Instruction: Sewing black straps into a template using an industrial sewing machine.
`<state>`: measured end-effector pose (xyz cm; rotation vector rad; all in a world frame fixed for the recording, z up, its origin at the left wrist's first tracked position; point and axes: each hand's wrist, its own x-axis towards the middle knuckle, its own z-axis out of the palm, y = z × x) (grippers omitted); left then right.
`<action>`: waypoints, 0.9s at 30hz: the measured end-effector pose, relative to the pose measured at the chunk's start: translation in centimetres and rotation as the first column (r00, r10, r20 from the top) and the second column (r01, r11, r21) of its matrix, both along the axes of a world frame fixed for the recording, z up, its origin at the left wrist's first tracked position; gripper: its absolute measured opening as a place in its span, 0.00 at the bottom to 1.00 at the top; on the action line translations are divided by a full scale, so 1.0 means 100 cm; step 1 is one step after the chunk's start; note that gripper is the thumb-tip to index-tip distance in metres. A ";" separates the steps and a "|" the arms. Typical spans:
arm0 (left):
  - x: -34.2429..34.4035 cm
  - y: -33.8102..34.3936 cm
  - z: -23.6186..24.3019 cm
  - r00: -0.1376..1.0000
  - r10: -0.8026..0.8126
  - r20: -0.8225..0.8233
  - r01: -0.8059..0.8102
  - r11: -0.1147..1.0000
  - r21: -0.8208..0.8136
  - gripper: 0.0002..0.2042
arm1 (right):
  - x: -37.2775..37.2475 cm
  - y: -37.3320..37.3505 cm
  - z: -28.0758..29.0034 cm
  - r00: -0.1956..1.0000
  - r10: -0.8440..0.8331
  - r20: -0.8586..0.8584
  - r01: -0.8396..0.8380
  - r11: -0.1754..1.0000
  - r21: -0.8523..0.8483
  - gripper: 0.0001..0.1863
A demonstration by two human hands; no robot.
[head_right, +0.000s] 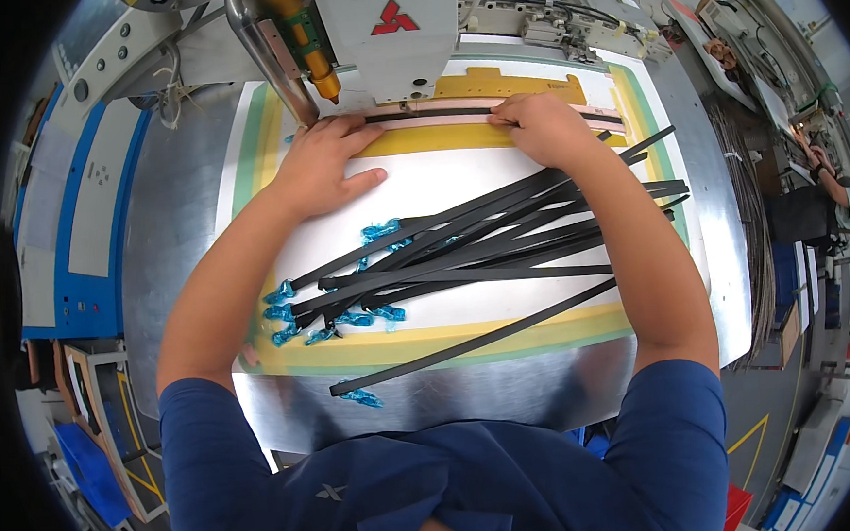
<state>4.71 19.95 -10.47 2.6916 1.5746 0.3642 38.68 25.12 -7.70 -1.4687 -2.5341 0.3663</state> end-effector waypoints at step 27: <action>0.085 0.025 0.008 0.988 -0.148 0.042 0.151 0.986 -0.075 0.32 | 0.007 0.002 0.000 0.999 0.049 0.012 -0.049 0.999 -0.004 0.23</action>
